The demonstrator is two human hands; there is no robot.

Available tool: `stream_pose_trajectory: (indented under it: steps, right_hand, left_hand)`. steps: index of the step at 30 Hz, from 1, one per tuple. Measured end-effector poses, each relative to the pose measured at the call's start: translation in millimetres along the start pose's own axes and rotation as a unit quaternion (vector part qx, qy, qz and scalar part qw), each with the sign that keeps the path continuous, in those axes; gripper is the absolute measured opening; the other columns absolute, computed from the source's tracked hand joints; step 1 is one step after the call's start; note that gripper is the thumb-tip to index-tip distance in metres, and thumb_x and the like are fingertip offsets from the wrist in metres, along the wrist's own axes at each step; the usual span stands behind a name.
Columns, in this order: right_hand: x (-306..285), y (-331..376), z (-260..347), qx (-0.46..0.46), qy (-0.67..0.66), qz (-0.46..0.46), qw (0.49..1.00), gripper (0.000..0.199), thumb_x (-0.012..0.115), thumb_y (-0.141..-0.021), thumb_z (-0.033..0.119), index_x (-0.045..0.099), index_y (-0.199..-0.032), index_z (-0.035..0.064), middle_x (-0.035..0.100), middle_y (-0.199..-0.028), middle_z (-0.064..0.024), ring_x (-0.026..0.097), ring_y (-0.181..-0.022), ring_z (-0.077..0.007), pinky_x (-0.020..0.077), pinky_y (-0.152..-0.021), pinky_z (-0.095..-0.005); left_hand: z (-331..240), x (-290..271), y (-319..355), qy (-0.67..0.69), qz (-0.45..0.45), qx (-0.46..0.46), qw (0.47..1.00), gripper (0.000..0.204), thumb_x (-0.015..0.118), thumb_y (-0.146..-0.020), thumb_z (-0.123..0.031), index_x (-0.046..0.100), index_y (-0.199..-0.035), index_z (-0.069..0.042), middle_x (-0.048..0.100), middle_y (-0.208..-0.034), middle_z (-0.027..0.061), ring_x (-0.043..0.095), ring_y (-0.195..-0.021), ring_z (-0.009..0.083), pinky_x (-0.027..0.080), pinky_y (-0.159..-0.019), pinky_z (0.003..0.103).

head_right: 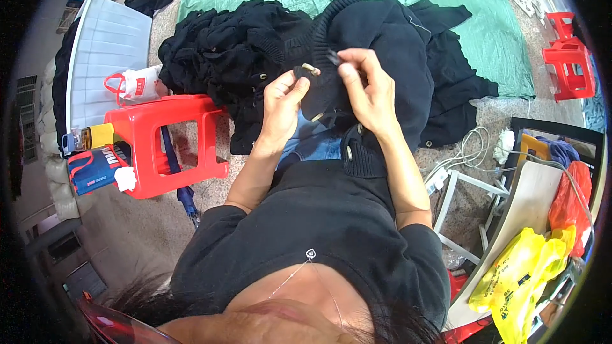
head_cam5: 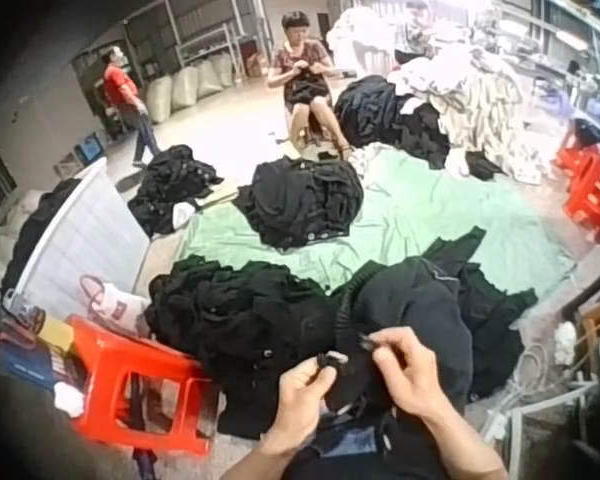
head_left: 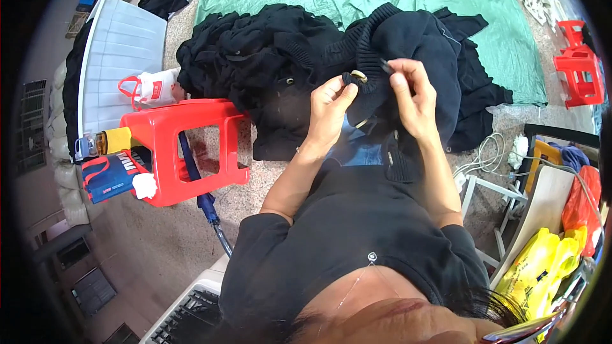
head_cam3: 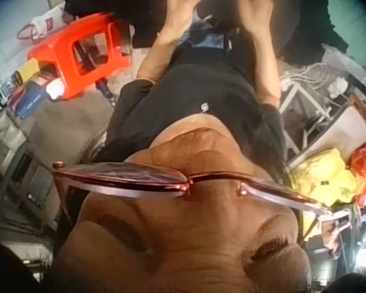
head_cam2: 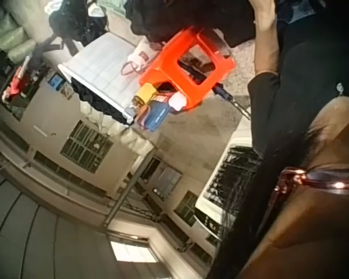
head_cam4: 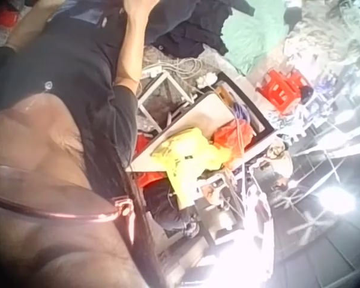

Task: Fastening gold buttons on black clothing items in a garment factory.

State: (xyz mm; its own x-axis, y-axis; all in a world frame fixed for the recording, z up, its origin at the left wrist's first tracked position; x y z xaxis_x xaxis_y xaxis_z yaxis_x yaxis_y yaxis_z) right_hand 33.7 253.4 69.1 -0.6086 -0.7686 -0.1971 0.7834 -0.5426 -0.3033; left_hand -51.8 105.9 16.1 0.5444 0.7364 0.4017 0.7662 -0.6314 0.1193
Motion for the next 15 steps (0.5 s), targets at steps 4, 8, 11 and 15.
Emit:
stream_pose_trajectory:
  steps: [4, 8, 11, 15]
  right_hand:
    - [-1.7, 6.5, 28.1, -0.120, 0.106, 0.037, 0.986, 0.011, 0.072, -0.084, 0.005, 0.069, -0.093, 0.0005, 0.068, -0.080, -0.0068, 0.065, -0.065, -0.0148, 0.0494, -0.059, -0.0256]
    - [2.1, 10.5, 36.0, -0.177, 0.170, 0.006, 0.969, 0.013, 0.076, -0.079, 0.006, 0.070, -0.090, 0.0021, 0.066, -0.077, -0.0072, 0.065, -0.064, -0.0193, 0.0502, -0.058, -0.0282]
    - [3.0, 11.7, 35.8, -0.185, 0.183, -0.003, 0.966, 0.015, 0.077, -0.077, 0.007, 0.070, -0.090, 0.0029, 0.065, -0.076, -0.0067, 0.065, -0.064, -0.0201, 0.0502, -0.058, -0.0286]
    - [4.1, 15.6, 29.5, -0.157, 0.167, 0.000, 0.973, 0.013, 0.076, -0.080, 0.007, 0.070, -0.091, 0.0024, 0.067, -0.078, -0.0075, 0.066, -0.065, -0.0191, 0.0508, -0.058, -0.0287]
  left_hand:
    - [-0.6, 0.0, 0.6, -0.005, -0.017, 0.008, 1.000, 0.019, 0.060, -0.096, -0.004, 0.066, -0.112, 0.004, 0.068, -0.101, 0.0031, 0.061, -0.089, 0.0072, 0.048, -0.082, 0.021]
    - [-10.6, 7.0, 3.5, -0.042, -0.027, 0.042, 0.998, 0.019, 0.061, -0.095, -0.003, 0.066, -0.111, 0.005, 0.067, -0.100, 0.0013, 0.058, -0.088, 0.0046, 0.047, -0.079, 0.019]
    - [-10.2, 7.8, 5.0, -0.025, -0.039, 0.044, 0.998, 0.019, 0.061, -0.095, -0.003, 0.066, -0.111, 0.005, 0.067, -0.099, 0.0016, 0.058, -0.088, 0.0045, 0.047, -0.079, 0.020]
    - [-10.1, 8.0, 5.6, -0.026, -0.042, 0.055, 0.997, 0.019, 0.061, -0.094, -0.002, 0.066, -0.112, 0.005, 0.067, -0.099, 0.0018, 0.059, -0.088, 0.0049, 0.047, -0.080, 0.020]
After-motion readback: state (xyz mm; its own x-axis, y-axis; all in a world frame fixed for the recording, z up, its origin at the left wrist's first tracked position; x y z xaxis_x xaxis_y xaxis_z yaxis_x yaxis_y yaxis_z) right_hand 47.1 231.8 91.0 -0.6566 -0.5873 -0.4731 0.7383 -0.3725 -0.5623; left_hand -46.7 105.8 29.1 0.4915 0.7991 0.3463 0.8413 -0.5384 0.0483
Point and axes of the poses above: each hand's wrist, its own y-axis away from the middle knuckle, its own x-axis out of the palm, z = x × y, the point moved 7 cm from there along -y, towards the middle knuckle
